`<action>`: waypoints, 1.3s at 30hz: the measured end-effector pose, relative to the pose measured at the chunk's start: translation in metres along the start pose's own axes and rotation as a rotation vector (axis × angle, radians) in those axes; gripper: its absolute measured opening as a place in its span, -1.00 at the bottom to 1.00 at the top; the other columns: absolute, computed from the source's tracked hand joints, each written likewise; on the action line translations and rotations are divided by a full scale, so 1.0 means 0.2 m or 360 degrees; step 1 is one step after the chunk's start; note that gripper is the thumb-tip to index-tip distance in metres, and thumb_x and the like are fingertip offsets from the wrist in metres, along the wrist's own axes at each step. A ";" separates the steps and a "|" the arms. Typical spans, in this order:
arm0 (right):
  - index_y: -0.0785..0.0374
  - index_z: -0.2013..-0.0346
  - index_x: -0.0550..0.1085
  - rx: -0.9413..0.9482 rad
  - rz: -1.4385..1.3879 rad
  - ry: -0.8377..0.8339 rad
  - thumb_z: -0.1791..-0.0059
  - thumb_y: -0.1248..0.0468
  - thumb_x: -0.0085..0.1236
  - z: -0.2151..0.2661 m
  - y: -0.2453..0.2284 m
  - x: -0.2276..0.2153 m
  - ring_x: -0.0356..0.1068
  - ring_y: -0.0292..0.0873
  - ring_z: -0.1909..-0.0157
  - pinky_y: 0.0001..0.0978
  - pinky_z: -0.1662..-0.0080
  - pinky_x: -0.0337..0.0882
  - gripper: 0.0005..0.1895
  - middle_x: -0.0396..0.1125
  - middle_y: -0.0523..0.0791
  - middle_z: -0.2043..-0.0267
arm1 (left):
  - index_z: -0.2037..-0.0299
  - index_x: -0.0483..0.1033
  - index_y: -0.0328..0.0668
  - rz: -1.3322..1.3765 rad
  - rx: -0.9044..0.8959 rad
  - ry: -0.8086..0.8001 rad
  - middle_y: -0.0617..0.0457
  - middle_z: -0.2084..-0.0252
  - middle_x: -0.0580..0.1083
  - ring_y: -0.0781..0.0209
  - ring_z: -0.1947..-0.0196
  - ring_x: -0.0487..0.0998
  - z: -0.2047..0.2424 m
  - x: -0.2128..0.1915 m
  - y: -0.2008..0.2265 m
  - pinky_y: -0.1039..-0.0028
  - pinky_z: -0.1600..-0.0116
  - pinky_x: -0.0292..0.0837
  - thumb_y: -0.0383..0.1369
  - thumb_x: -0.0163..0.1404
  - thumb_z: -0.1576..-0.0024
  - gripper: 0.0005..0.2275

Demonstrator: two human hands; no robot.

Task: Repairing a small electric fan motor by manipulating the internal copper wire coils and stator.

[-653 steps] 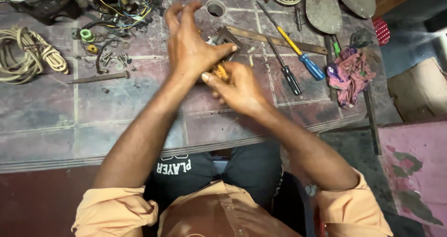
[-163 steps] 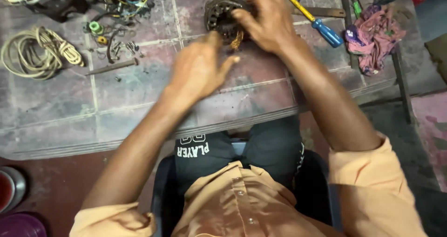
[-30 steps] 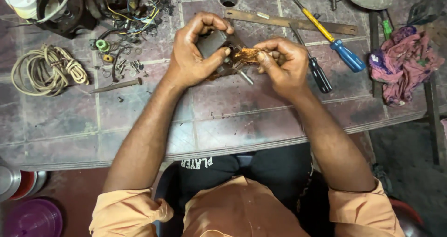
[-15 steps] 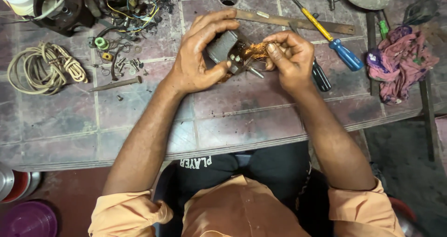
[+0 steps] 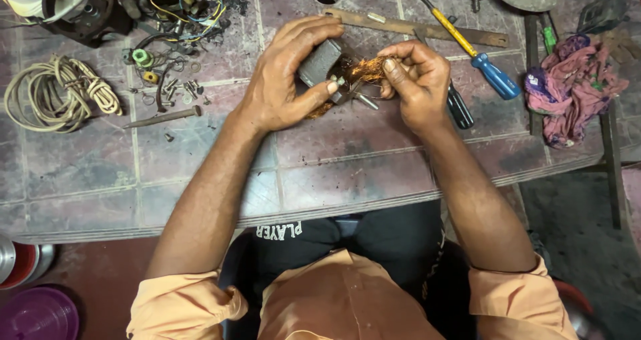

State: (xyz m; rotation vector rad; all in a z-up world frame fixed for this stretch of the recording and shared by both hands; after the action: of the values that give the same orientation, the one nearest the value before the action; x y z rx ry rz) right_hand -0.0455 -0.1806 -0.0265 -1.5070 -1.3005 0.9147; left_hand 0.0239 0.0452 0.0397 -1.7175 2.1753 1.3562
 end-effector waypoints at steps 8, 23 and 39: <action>0.43 -0.04 0.45 -0.0011 -0.0015 -0.0021 -0.19 0.40 0.07 0.00 -0.01 0.01 0.33 -0.34 0.41 -0.52 0.30 0.36 -0.85 0.36 -0.13 0.34 | -0.36 0.36 -0.21 -0.0036 -0.0099 -0.0018 -0.26 -0.47 0.26 -0.24 -0.49 0.32 0.01 0.02 -0.01 0.09 -0.53 0.28 -0.18 0.14 -0.21 -0.46; 0.42 -0.24 0.38 -0.0110 -0.0200 0.0154 -0.22 0.22 0.06 -0.01 -0.05 -0.07 0.42 -0.28 0.35 -0.54 0.33 0.38 -0.63 0.45 0.02 0.02 | -0.27 0.43 -0.24 -0.0004 -0.0229 0.0070 -0.24 -0.36 0.39 -0.20 -0.39 0.44 0.01 0.00 -0.04 0.14 -0.47 0.35 -0.20 0.04 -0.31 -0.60; 0.48 -0.17 0.34 -0.0198 0.0031 -0.0050 -0.07 0.60 0.32 0.00 0.07 -0.05 0.50 -0.28 0.04 -0.46 -0.04 0.55 -0.56 0.42 -0.06 0.01 | 0.05 0.56 -0.30 -0.0106 -0.0170 0.0149 -0.19 0.03 0.51 -0.18 -0.06 0.51 -0.08 0.05 -0.04 0.14 -0.18 0.39 -0.16 0.08 -0.27 -0.69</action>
State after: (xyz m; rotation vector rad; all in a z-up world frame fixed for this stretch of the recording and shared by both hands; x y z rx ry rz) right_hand -0.0429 -0.1914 -0.0392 -1.6091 -1.3896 0.8864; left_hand 0.0328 0.0271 0.0398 -1.9095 2.1068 1.4279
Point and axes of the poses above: each hand's wrist, its own z-axis away from the middle knuckle, its own x-axis out of the palm, y = z × x, the point moved 6 cm from there along -z, towards the middle knuckle
